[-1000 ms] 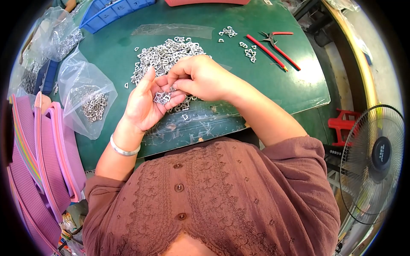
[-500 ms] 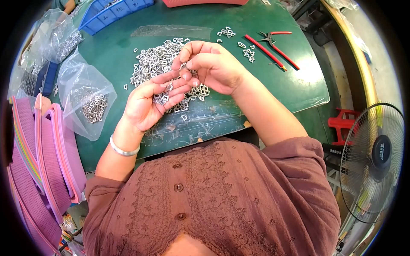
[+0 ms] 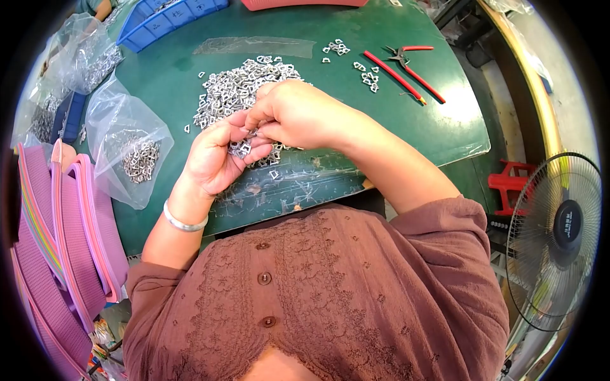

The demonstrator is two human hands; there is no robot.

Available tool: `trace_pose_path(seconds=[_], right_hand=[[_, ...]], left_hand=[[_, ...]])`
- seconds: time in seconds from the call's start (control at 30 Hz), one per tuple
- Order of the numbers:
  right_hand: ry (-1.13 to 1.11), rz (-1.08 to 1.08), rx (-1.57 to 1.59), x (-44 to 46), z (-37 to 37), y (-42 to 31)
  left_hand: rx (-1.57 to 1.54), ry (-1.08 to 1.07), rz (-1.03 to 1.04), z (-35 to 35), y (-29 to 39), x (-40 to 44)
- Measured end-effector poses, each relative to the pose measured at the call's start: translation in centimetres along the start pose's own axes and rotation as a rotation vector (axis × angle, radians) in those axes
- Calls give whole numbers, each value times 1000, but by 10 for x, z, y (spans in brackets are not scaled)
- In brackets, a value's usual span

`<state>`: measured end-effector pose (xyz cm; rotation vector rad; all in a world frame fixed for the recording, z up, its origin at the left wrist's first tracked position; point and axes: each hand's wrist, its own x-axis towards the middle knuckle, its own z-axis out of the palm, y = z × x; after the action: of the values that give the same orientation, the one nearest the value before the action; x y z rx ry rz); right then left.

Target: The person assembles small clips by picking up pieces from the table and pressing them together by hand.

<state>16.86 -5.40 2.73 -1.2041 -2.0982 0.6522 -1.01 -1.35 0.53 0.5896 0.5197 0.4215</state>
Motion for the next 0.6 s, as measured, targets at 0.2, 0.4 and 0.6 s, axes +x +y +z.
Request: trace_pose_path(seconds=[0.2,0.4,0.6], right_hand=[[-23,106,155,-1,-3,4],[-5,190,215,-4,-3,4],[7,149,165,-5,-3,2]], left_hand=[[-36,-58,-48,-3,1,1],[8,-41,-31,2,1,-1],[-34,-43,-37,-2,0,1]])
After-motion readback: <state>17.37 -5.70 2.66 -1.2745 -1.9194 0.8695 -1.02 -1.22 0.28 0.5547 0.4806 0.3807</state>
